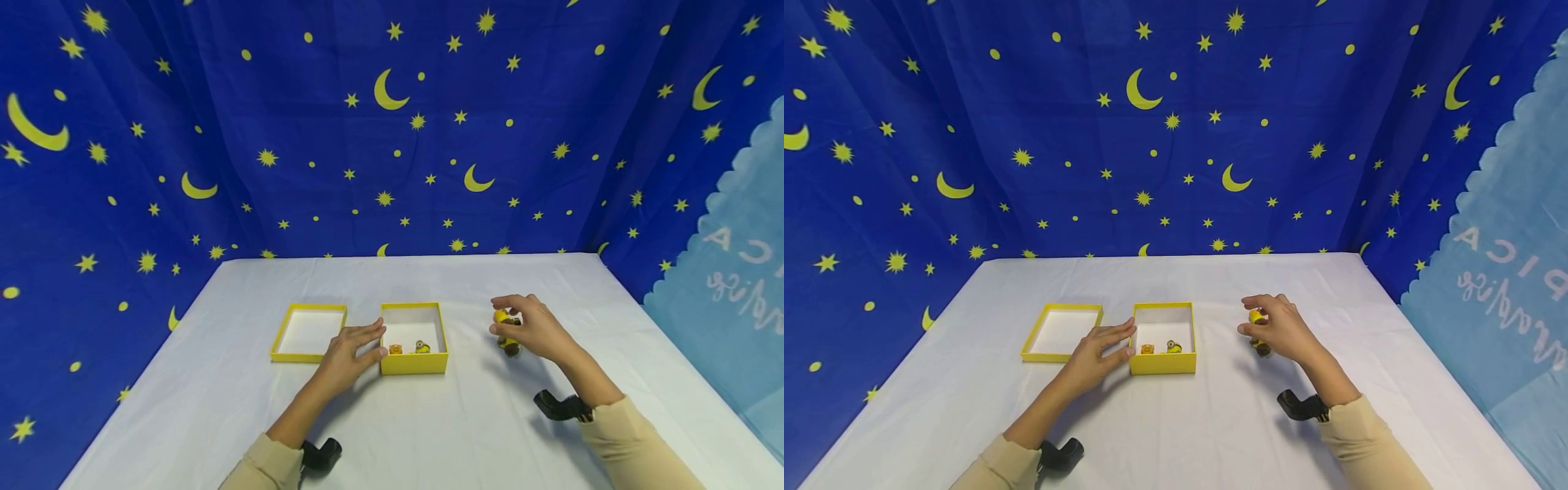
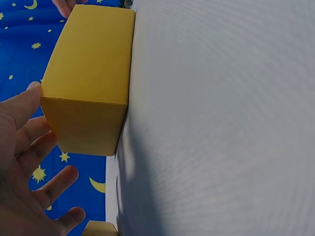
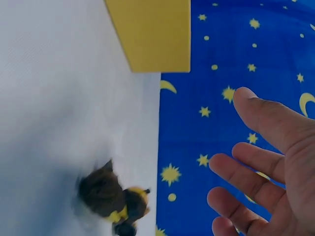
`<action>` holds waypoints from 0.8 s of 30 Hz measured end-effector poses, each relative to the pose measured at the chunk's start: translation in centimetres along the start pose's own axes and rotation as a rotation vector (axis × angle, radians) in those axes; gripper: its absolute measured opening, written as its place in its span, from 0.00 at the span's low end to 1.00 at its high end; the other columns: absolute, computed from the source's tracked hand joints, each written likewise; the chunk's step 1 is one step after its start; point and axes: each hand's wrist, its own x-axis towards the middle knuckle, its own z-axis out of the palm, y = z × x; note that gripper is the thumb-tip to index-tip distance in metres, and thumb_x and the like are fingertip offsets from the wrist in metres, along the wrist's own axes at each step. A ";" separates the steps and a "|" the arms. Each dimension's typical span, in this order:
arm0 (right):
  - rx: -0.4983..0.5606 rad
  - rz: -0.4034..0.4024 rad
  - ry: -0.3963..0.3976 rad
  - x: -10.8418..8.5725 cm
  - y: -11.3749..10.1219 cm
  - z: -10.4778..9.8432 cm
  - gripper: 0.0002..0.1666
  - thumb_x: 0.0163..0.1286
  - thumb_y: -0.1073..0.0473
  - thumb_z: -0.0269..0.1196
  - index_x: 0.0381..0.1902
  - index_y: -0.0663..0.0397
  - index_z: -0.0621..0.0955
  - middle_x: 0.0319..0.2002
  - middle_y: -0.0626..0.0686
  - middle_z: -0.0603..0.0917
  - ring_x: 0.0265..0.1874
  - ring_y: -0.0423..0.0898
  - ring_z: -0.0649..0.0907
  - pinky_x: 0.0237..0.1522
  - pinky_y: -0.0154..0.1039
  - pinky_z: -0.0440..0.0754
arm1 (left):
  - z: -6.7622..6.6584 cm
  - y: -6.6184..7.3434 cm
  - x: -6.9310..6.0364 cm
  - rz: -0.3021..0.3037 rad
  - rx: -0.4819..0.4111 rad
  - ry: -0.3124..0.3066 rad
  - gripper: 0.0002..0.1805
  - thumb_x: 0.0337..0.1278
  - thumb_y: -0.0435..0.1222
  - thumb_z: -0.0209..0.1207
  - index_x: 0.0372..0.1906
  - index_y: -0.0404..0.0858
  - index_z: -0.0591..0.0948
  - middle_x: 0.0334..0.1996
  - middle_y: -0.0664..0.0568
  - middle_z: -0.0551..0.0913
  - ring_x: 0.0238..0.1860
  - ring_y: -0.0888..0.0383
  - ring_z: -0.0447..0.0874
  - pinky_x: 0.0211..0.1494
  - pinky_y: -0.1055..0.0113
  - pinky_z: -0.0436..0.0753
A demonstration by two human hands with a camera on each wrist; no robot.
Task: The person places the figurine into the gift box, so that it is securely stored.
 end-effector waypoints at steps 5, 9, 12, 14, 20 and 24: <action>-0.037 0.004 0.013 -0.4 1.1 0.1 0.30 0.57 0.51 0.69 0.57 0.54 0.77 0.51 0.57 0.83 0.47 0.55 0.74 0.37 0.39 0.69 | 0.0 0.0 0.0 0.004 0.006 0.001 0.26 0.57 0.46 0.61 0.60 0.42 0.76 0.65 0.58 0.72 0.65 0.49 0.68 0.69 0.41 0.58; -0.073 -0.008 0.019 -0.6 1.9 0.3 0.31 0.56 0.51 0.70 0.57 0.57 0.78 0.52 0.58 0.83 0.45 0.56 0.75 0.37 0.40 0.70 | 0.0 0.0 0.0 0.007 0.003 0.003 0.26 0.57 0.45 0.61 0.60 0.42 0.76 0.65 0.58 0.72 0.64 0.49 0.69 0.69 0.41 0.58; -0.100 0.011 -0.002 -0.7 2.5 0.5 0.33 0.55 0.50 0.70 0.57 0.57 0.78 0.52 0.58 0.83 0.45 0.56 0.75 0.37 0.41 0.70 | 0.0 0.0 0.0 0.004 0.000 0.000 0.26 0.57 0.46 0.61 0.60 0.42 0.76 0.65 0.58 0.71 0.64 0.49 0.68 0.70 0.42 0.58; -0.119 0.025 -0.015 -0.8 2.8 0.6 0.33 0.55 0.49 0.70 0.57 0.57 0.78 0.51 0.58 0.83 0.45 0.55 0.75 0.36 0.42 0.70 | 0.1 0.0 0.0 0.005 0.001 0.003 0.26 0.57 0.46 0.61 0.60 0.42 0.76 0.65 0.59 0.71 0.64 0.49 0.69 0.69 0.42 0.58; -0.175 0.026 -0.009 -0.9 3.4 0.9 0.31 0.53 0.49 0.71 0.53 0.57 0.80 0.50 0.59 0.83 0.43 0.53 0.74 0.38 0.46 0.68 | 0.0 0.0 0.0 0.012 0.005 0.014 0.26 0.57 0.46 0.62 0.59 0.42 0.76 0.65 0.59 0.72 0.64 0.50 0.69 0.69 0.42 0.59; -0.207 0.021 -0.004 -1.0 3.6 1.1 0.32 0.51 0.49 0.72 0.53 0.58 0.80 0.50 0.60 0.83 0.42 0.53 0.75 0.39 0.47 0.67 | 0.0 0.0 0.0 0.014 0.004 0.013 0.25 0.56 0.45 0.62 0.59 0.42 0.77 0.64 0.59 0.72 0.64 0.49 0.69 0.69 0.43 0.59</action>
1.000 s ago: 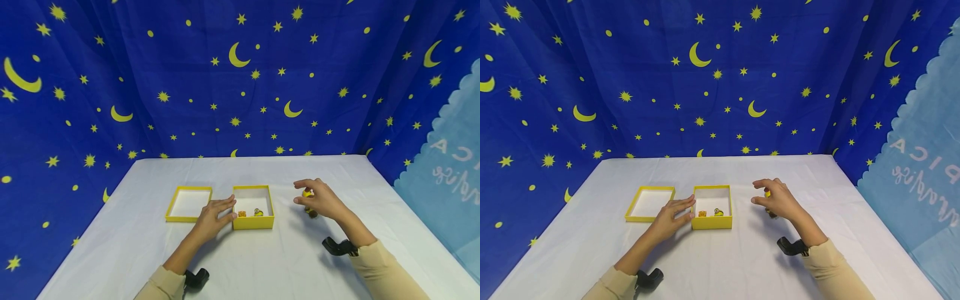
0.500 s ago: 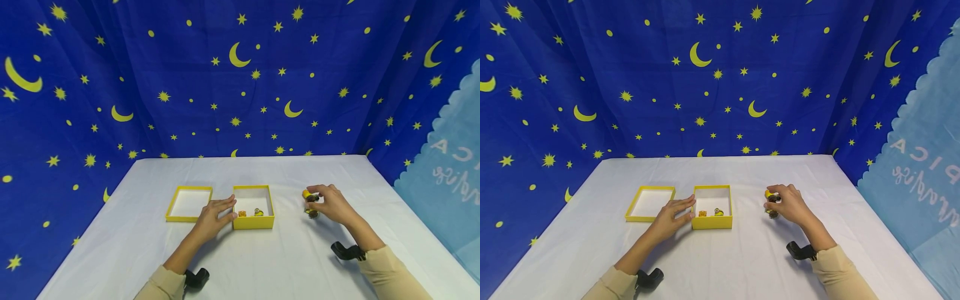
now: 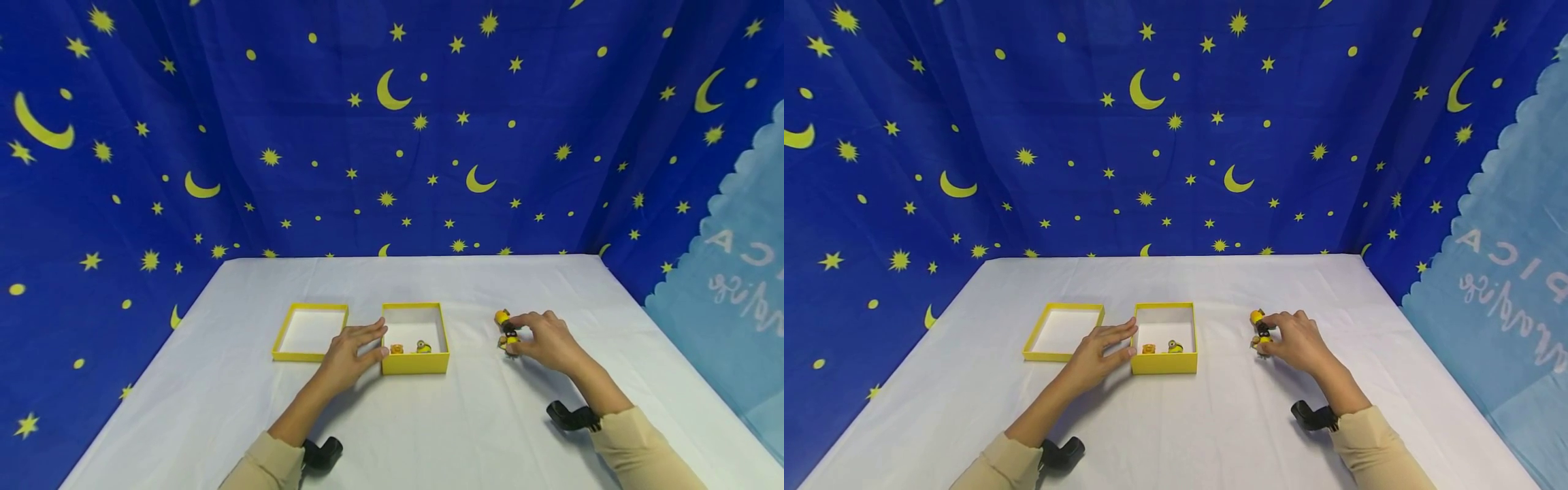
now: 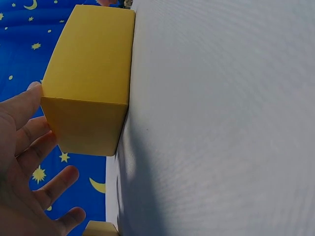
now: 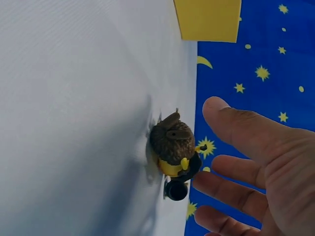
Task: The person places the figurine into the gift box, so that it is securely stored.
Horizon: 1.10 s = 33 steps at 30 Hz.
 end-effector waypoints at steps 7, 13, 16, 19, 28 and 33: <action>-0.052 -0.029 0.004 -0.2 0.4 0.6 0.34 0.52 0.49 0.72 0.54 0.59 0.79 0.51 0.62 0.82 0.42 0.54 0.75 0.39 0.47 0.67 | 0.0 0.0 0.0 0.001 0.007 -0.006 0.25 0.57 0.45 0.61 0.59 0.43 0.76 0.65 0.59 0.72 0.64 0.49 0.69 0.69 0.43 0.60; -0.081 -0.022 0.013 -0.3 0.4 0.9 0.33 0.52 0.49 0.71 0.55 0.59 0.79 0.51 0.62 0.82 0.42 0.54 0.75 0.39 0.46 0.67 | 0.0 0.0 0.1 -0.001 0.009 -0.013 0.25 0.57 0.45 0.61 0.60 0.43 0.76 0.65 0.59 0.72 0.64 0.50 0.69 0.69 0.43 0.60; -0.095 -0.009 0.004 -0.4 0.3 1.0 0.33 0.53 0.48 0.71 0.55 0.59 0.79 0.51 0.63 0.82 0.42 0.54 0.75 0.39 0.46 0.67 | 0.0 0.0 0.0 -0.004 0.008 -0.011 0.25 0.57 0.45 0.61 0.60 0.43 0.76 0.65 0.59 0.72 0.64 0.50 0.69 0.69 0.44 0.60; -0.109 0.001 -0.008 -0.5 0.3 1.0 0.33 0.54 0.47 0.70 0.55 0.59 0.79 0.51 0.64 0.82 0.42 0.55 0.75 0.38 0.46 0.67 | 0.0 0.0 0.0 -0.005 0.006 -0.010 0.25 0.57 0.45 0.61 0.60 0.43 0.76 0.65 0.59 0.72 0.64 0.50 0.69 0.69 0.44 0.61; -0.116 0.018 -0.038 -0.6 0.4 1.1 0.33 0.54 0.47 0.70 0.54 0.59 0.80 0.49 0.61 0.84 0.42 0.55 0.77 0.37 0.46 0.68 | 0.0 0.0 0.0 -0.015 0.003 -0.016 0.26 0.57 0.46 0.61 0.60 0.43 0.76 0.65 0.60 0.71 0.64 0.50 0.69 0.69 0.43 0.59; -0.090 0.020 -0.042 -0.7 0.6 1.1 0.33 0.54 0.47 0.71 0.54 0.60 0.80 0.45 0.59 0.86 0.40 0.53 0.78 0.38 0.48 0.69 | 0.0 0.1 -0.1 -0.025 -0.006 -0.020 0.26 0.57 0.46 0.61 0.60 0.43 0.76 0.65 0.60 0.71 0.65 0.50 0.68 0.70 0.43 0.58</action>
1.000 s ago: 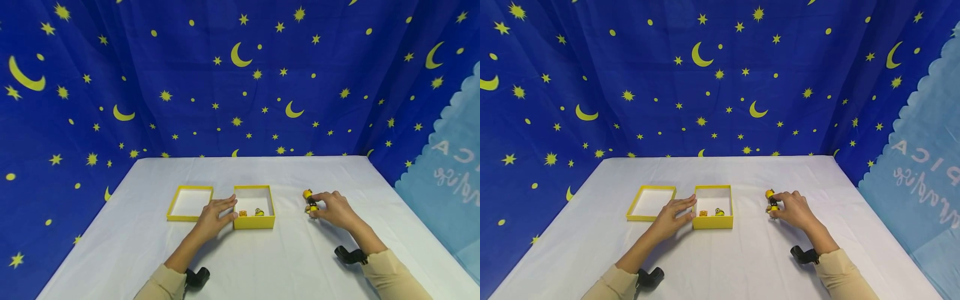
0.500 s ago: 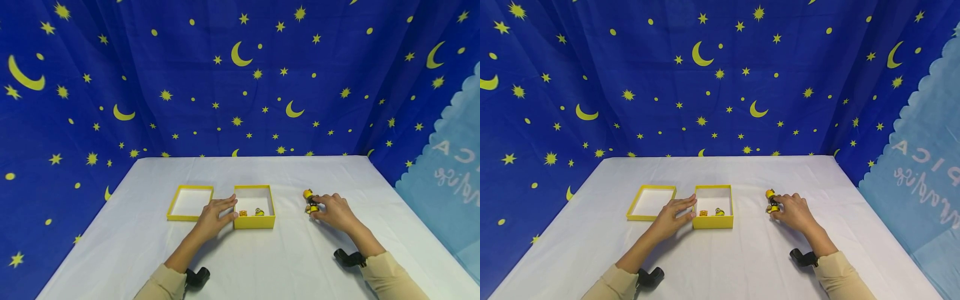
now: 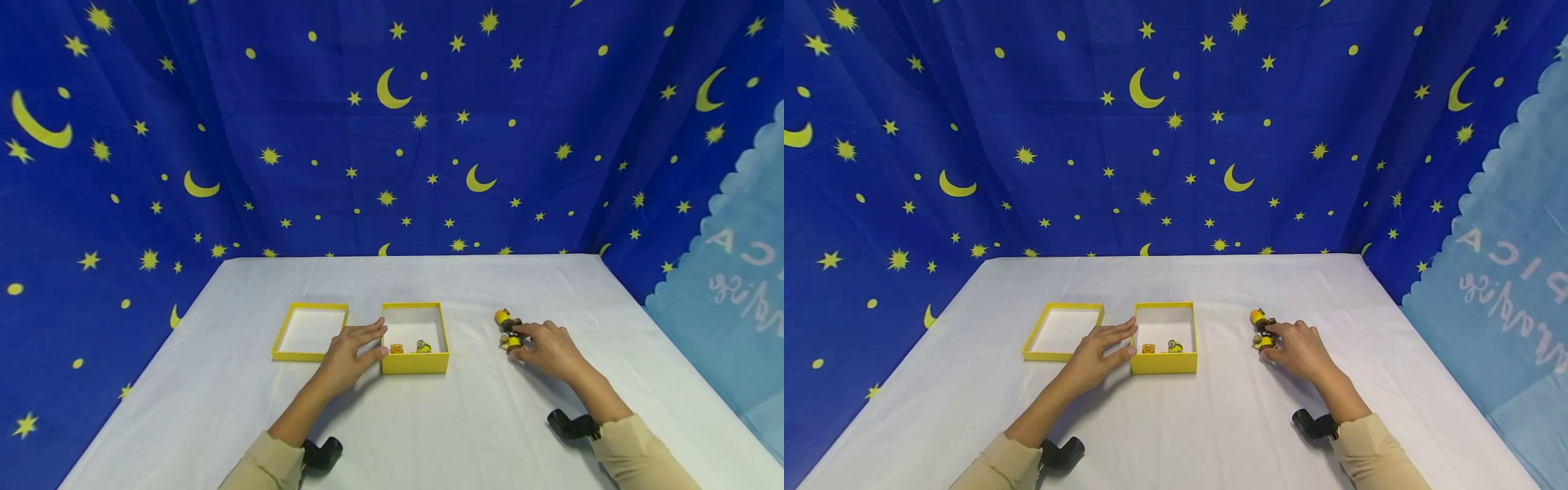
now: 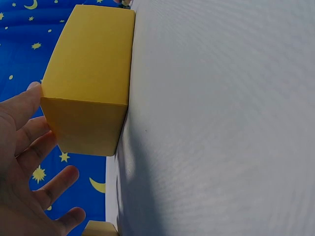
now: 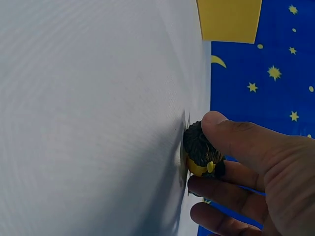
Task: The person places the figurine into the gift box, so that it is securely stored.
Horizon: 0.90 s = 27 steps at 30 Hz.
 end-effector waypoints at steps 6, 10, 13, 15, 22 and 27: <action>0.023 0.011 -0.006 -0.2 0.3 0.2 0.33 0.54 0.48 0.70 0.55 0.61 0.79 0.45 0.59 0.85 0.40 0.54 0.79 0.41 0.52 0.72 | 0.0 0.0 0.0 0.001 0.008 0.001 0.26 0.57 0.46 0.61 0.60 0.43 0.76 0.65 0.60 0.71 0.65 0.50 0.68 0.70 0.44 0.59; 0.053 0.020 -0.009 -0.4 0.6 0.3 0.34 0.54 0.47 0.70 0.55 0.61 0.79 0.45 0.59 0.85 0.40 0.52 0.79 0.39 0.49 0.74 | 0.1 -0.1 0.0 0.003 0.010 0.005 0.26 0.57 0.46 0.61 0.60 0.43 0.76 0.65 0.61 0.71 0.64 0.50 0.69 0.70 0.44 0.60; 0.087 0.023 -0.021 -0.4 0.7 0.2 0.35 0.55 0.45 0.70 0.55 0.60 0.78 0.46 0.58 0.85 0.40 0.51 0.79 0.38 0.47 0.75 | 0.1 -0.1 0.0 0.003 0.009 0.003 0.26 0.57 0.46 0.61 0.60 0.43 0.76 0.65 0.61 0.71 0.64 0.50 0.69 0.70 0.44 0.60; 0.117 0.016 -0.015 -0.3 0.7 0.0 0.34 0.55 0.45 0.70 0.55 0.59 0.79 0.44 0.58 0.86 0.41 0.52 0.79 0.38 0.46 0.76 | 0.1 -0.1 0.0 0.002 0.008 0.001 0.26 0.57 0.46 0.61 0.60 0.43 0.76 0.65 0.60 0.71 0.64 0.50 0.69 0.70 0.44 0.60; 0.194 -0.059 0.041 -0.2 -0.4 -1.5 0.33 0.56 0.44 0.69 0.55 0.56 0.80 0.45 0.56 0.86 0.42 0.54 0.82 0.36 0.44 0.78 | 0.1 -0.1 0.0 -0.002 0.019 0.010 0.26 0.56 0.46 0.62 0.60 0.43 0.76 0.65 0.61 0.71 0.64 0.50 0.69 0.70 0.44 0.59; 0.216 -0.055 0.045 -0.1 -1.8 -2.3 0.33 0.56 0.43 0.69 0.56 0.53 0.79 0.44 0.53 0.86 0.42 0.51 0.81 0.34 0.38 0.74 | 0.2 -0.2 0.1 -0.001 0.023 0.008 0.26 0.56 0.46 0.62 0.60 0.43 0.76 0.65 0.61 0.71 0.64 0.51 0.69 0.70 0.44 0.59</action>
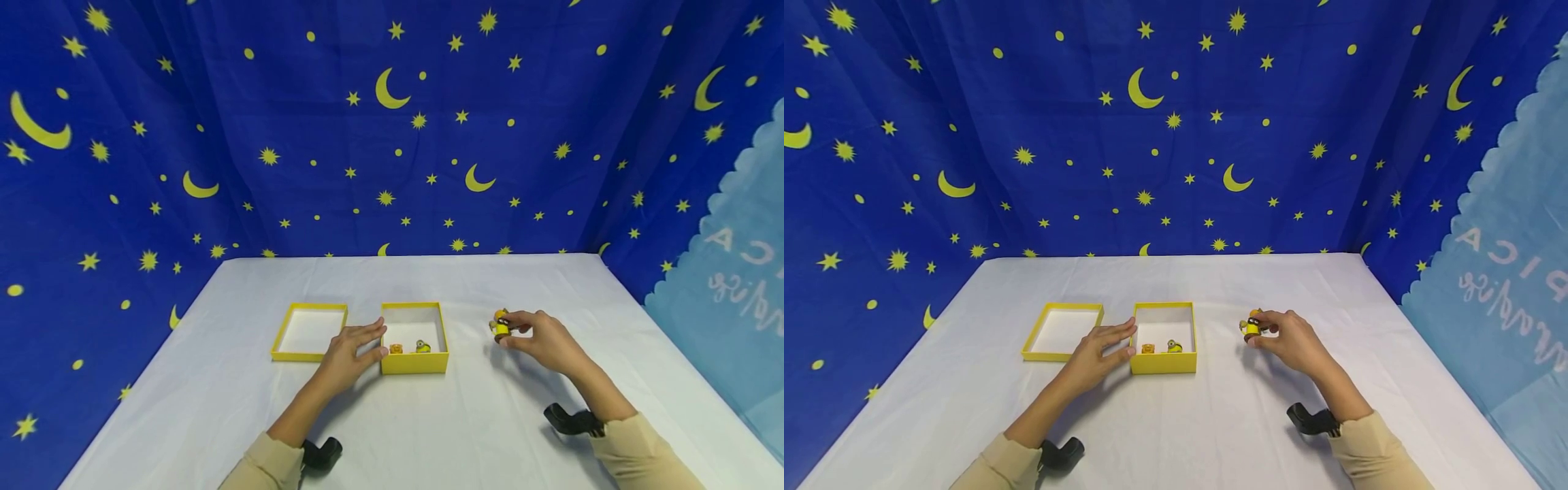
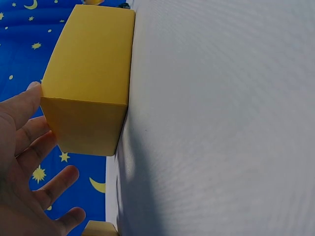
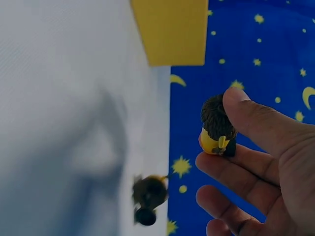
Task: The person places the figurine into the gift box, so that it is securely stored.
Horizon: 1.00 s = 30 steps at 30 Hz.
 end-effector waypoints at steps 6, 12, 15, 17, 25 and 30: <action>0.044 0.012 0.015 0.2 -1.5 -0.2 0.33 0.55 0.40 0.68 0.57 0.48 0.79 0.39 0.49 0.85 0.40 0.49 0.78 0.34 0.35 0.70 | 0.0 0.0 0.0 0.001 -0.007 -0.008 0.26 0.57 0.46 0.61 0.60 0.43 0.76 0.65 0.60 0.71 0.65 0.50 0.68 0.70 0.44 0.59; 0.082 0.016 0.033 0.4 -2.8 -0.4 0.33 0.56 0.40 0.68 0.57 0.46 0.78 0.39 0.53 0.83 0.39 0.47 0.78 0.33 0.35 0.71 | 0.0 0.1 0.0 0.003 -0.007 -0.008 0.26 0.57 0.46 0.61 0.60 0.43 0.76 0.65 0.60 0.71 0.65 0.50 0.68 0.70 0.44 0.60; 0.092 0.016 0.032 0.6 -3.4 -0.4 0.33 0.56 0.41 0.67 0.58 0.46 0.78 0.39 0.53 0.82 0.38 0.46 0.78 0.32 0.35 0.71 | 0.0 0.1 0.0 0.005 -0.007 -0.008 0.26 0.57 0.46 0.61 0.60 0.43 0.76 0.65 0.60 0.71 0.65 0.50 0.68 0.70 0.44 0.60; 0.097 0.014 0.035 0.7 -3.8 -0.4 0.33 0.56 0.41 0.68 0.58 0.46 0.78 0.38 0.52 0.81 0.38 0.46 0.77 0.32 0.35 0.71 | 0.0 0.1 0.0 0.004 -0.008 -0.008 0.26 0.57 0.46 0.61 0.60 0.43 0.76 0.65 0.60 0.71 0.65 0.50 0.68 0.70 0.44 0.60; 0.131 0.011 0.047 1.3 -5.1 -0.1 0.33 0.56 0.42 0.68 0.58 0.45 0.78 0.40 0.53 0.83 0.38 0.47 0.76 0.30 0.35 0.72 | 0.0 0.1 0.0 0.010 -0.001 -0.001 0.26 0.57 0.46 0.61 0.60 0.43 0.76 0.65 0.60 0.72 0.64 0.50 0.69 0.69 0.44 0.62; 0.141 -0.004 0.055 1.7 -5.7 0.2 0.33 0.54 0.42 0.69 0.58 0.46 0.79 0.40 0.53 0.84 0.34 0.46 0.76 0.27 0.36 0.71 | 0.0 0.1 0.0 0.010 0.004 -0.001 0.26 0.57 0.46 0.61 0.60 0.43 0.76 0.65 0.60 0.72 0.64 0.50 0.69 0.70 0.44 0.60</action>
